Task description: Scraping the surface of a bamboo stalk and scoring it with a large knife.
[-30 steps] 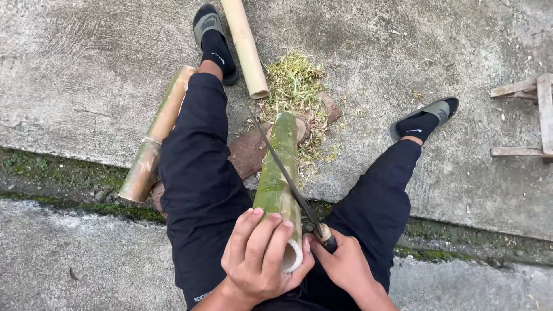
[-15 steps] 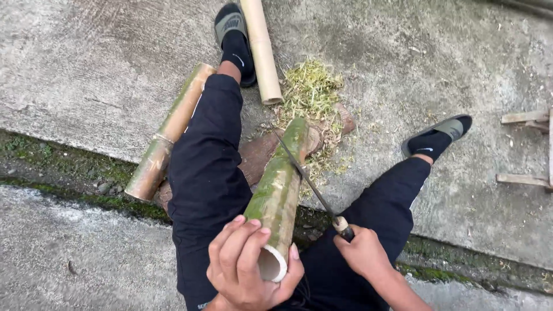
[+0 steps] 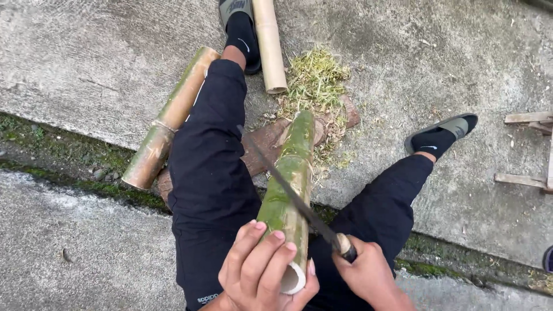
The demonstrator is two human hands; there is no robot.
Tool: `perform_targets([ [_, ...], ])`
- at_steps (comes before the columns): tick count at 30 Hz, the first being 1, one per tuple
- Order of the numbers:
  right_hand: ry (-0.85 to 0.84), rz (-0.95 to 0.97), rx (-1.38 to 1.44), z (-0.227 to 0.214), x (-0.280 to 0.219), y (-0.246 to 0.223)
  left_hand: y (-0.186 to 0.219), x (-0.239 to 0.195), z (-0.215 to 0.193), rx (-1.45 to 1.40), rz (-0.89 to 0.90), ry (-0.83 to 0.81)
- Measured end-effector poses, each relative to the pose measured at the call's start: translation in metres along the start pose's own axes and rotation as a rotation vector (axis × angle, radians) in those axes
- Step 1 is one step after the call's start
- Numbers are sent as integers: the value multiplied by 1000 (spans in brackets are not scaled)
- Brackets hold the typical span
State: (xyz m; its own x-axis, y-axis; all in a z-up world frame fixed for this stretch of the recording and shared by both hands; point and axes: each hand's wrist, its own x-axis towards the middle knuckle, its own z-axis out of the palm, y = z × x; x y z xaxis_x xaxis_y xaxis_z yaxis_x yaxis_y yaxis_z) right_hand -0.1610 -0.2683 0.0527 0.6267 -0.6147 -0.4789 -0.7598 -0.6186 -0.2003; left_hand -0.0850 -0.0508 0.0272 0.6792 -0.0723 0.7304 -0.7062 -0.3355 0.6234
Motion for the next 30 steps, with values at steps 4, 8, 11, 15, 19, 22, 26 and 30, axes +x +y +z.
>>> perform_targets([
  [4,-28,-130,93,20,14,10,1,-5,-1,10,-27,15],
  [8,0,46,18,32,35,45,-1,-12,-5,18,0,12],
  [11,25,-3,26,21,23,28,-6,2,-4,22,-52,31],
  [15,-9,-142,110,24,15,23,-1,7,-6,40,-25,4],
  [19,-14,4,61,26,41,43,1,5,0,34,19,10],
  [22,-29,67,27,11,30,24,-3,10,-2,56,-2,23],
  [26,-49,-146,92,7,5,13,-8,4,-2,48,71,-9],
  [30,-18,-119,73,27,38,45,1,2,-5,54,78,-29],
])
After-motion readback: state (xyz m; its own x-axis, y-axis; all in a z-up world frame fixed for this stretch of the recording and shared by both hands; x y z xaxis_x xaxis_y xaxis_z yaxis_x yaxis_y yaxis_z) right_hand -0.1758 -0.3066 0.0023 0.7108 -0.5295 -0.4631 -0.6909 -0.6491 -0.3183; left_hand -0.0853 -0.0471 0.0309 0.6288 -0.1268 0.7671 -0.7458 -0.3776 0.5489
